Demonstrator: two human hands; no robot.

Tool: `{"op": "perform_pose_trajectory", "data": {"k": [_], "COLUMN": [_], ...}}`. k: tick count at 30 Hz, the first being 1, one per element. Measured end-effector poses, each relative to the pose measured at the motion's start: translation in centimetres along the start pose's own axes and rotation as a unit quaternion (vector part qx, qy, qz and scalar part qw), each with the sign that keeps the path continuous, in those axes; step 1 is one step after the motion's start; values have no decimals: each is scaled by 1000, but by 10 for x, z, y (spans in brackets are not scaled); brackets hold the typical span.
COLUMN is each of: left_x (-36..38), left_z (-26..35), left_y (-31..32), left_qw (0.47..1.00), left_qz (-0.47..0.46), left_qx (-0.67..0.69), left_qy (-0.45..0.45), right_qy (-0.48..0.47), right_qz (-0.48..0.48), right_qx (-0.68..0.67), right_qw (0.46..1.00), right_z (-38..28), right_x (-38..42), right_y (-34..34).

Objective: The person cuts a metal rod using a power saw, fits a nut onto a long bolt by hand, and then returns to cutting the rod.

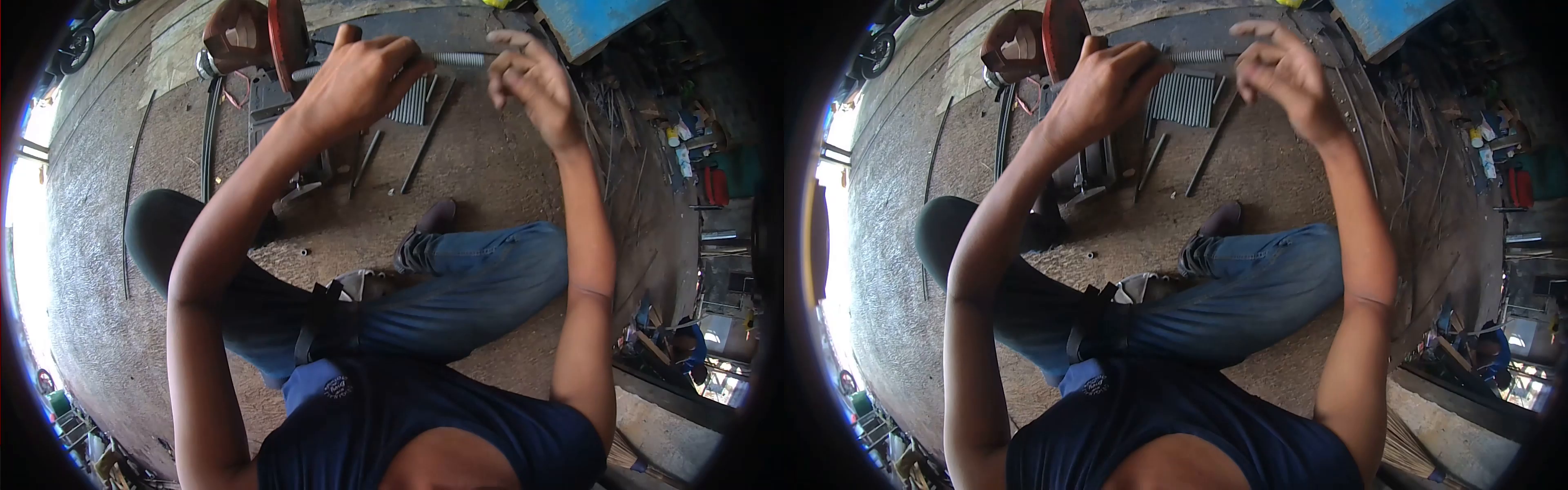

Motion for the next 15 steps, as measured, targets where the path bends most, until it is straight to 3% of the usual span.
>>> {"op": "perform_pose_trajectory", "data": {"k": [3, 6, 10, 13, 15], "left_x": [2, 5, 7, 9, 11], "left_z": [-4, -8, -12, -18, -22], "left_y": [-1, 3, 6, 10, 10], "left_qw": [1000, 1000, 999, 1000, 1000], "left_qz": [9, 13, -13, -12, -19], "left_qx": [-14, -12, -25, -21, -1], "left_qy": [17, 20, 16, 7, 18], "right_qy": [42, 58, 80, 119, 194], "right_qz": [52, 41, 69, 157, 173], "right_qx": [-51, -89, -62, -25, -15], "right_qw": [996, 994, 993, 980, 965], "right_z": [21, 29, 50, 78, 115], "right_x": [4, 6, 9, 13, 22], "right_y": [-18, -19, -21, -18, -13]}}
Point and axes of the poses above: each hand's wrist, its own x-axis away from the middle knuckle, its own y-axis out of the palm, z = x × y, the point moved 4 cm from there along -x, towards the middle knuckle, and after that the axes turned 2 degrees about -x, right-handed, at the moved point
